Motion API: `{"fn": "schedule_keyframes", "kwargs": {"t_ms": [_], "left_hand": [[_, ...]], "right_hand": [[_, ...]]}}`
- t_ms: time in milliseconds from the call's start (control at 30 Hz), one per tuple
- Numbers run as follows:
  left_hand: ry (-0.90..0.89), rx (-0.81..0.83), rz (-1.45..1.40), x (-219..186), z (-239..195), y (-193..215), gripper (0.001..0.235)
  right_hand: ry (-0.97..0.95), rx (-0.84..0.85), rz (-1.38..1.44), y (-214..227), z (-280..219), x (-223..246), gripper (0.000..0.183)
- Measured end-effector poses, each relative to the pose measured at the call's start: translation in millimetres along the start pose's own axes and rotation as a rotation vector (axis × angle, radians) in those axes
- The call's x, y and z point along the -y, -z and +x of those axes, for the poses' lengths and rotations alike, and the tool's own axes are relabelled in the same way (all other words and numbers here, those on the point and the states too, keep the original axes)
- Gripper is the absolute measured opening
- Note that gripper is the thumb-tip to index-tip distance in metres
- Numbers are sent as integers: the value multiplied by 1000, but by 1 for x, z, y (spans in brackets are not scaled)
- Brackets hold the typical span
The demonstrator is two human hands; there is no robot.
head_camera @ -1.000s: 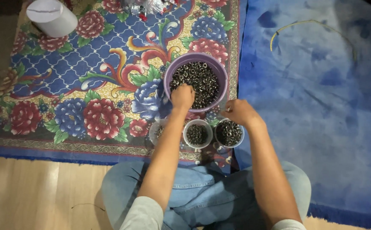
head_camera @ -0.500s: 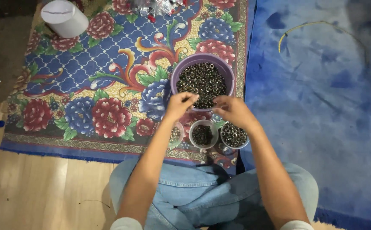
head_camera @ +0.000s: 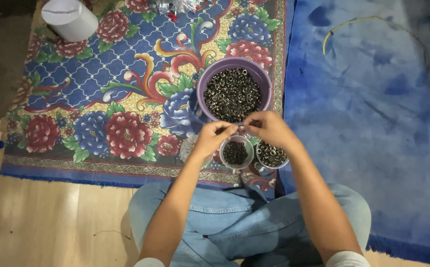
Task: The person sits on a patterned rug and sorts small metal rings from a large purple bowl into two smaller clear bowls. They use both hands to pick up handfuls of rings and distribute them between the containers.
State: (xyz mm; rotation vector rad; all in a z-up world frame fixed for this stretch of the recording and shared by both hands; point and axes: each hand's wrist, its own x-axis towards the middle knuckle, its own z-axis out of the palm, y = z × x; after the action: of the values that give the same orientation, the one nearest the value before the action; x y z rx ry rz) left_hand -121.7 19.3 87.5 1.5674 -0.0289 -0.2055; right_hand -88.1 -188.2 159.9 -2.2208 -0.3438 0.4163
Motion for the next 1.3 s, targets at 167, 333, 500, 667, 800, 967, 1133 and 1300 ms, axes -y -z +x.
{"fn": "schedule_keyframes", "kwargs": {"t_ms": [167, 333, 500, 667, 800, 967, 1133, 1300], "left_hand": [[-59, -115, 299, 41, 17, 13, 13], [-131, -204, 460, 57, 28, 17, 6], [-232, -227, 589, 60, 33, 18, 5], [-326, -252, 775, 67, 50, 21, 5], [-230, -235, 963, 43, 54, 19, 9], [-194, -170, 1123, 90, 99, 13, 11], [-106, -62, 1263, 79, 116, -2, 15], [-154, -67, 1420, 84, 128, -6, 25]], "right_hand": [[-133, 14, -420, 5, 11, -94, 14], [-384, 109, -522, 0, 13, -171, 24], [-488, 180, -576, -13, 11, -189, 27], [-485, 128, -555, -4, 17, -165, 28], [-451, 179, -507, 12, 5, -68, 35], [-426, 178, -406, 2, 7, -56, 36], [-319, 206, -470, -15, 20, -105, 29], [-359, 219, -501, -21, 23, -116, 29]]}}
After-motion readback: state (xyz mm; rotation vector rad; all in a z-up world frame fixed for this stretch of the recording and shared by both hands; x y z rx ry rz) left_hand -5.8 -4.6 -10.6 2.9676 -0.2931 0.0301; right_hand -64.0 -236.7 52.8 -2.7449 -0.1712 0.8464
